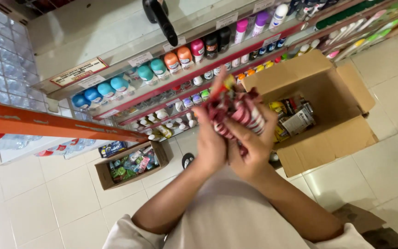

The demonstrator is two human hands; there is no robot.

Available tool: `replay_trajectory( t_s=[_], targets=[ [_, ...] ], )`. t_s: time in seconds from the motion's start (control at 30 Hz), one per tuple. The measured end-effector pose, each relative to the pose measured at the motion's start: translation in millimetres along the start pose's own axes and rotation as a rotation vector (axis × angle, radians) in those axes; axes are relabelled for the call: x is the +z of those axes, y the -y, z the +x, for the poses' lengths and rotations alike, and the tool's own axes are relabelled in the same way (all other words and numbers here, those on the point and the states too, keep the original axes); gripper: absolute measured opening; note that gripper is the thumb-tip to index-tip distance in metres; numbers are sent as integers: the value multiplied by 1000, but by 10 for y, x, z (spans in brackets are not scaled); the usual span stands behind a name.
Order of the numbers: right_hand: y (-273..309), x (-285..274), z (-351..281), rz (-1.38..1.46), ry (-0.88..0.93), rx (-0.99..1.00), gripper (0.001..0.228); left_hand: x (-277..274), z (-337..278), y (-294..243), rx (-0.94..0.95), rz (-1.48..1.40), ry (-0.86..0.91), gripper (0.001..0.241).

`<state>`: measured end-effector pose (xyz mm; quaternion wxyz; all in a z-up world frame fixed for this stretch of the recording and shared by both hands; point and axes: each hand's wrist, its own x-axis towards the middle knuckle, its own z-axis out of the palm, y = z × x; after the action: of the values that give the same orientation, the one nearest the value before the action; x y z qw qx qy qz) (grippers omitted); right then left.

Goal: Wiping down battery packs with a cloth, scanning their barcodes, and hanging them back on a display shelf.

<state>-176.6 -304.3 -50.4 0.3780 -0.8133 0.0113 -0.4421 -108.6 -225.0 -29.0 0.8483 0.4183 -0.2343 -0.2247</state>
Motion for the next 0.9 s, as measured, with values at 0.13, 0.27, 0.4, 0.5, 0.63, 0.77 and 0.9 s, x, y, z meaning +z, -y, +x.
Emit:
replay_trajectory(
  t_s=[0.13,0.27,0.4,0.5,0.63,0.77,0.9],
  targets=[
    [-24,3,-79,95,75,-24,37,-86,232,-341,82,-168,-112,94],
    [108,-87,66,80,83,-15,37,-8,88,-208,-6,-97,-15,101],
    [-62,-128,248,10,-32,-32,34,40,-74,7,175,371,108,91],
    [-218,-119,306,-9,-89,70,29,-254,-290,493,-52,187,116,81],
    [-110,-39,327,18,-74,41,26,-281,-226,550,-127,361,-27,70],
    [-373,-54,376,18,-58,3,23,-185,-112,424,-75,237,-151,60],
    [-325,-75,340,6,-96,77,21,-158,-72,399,-6,519,-177,53]
  ],
)
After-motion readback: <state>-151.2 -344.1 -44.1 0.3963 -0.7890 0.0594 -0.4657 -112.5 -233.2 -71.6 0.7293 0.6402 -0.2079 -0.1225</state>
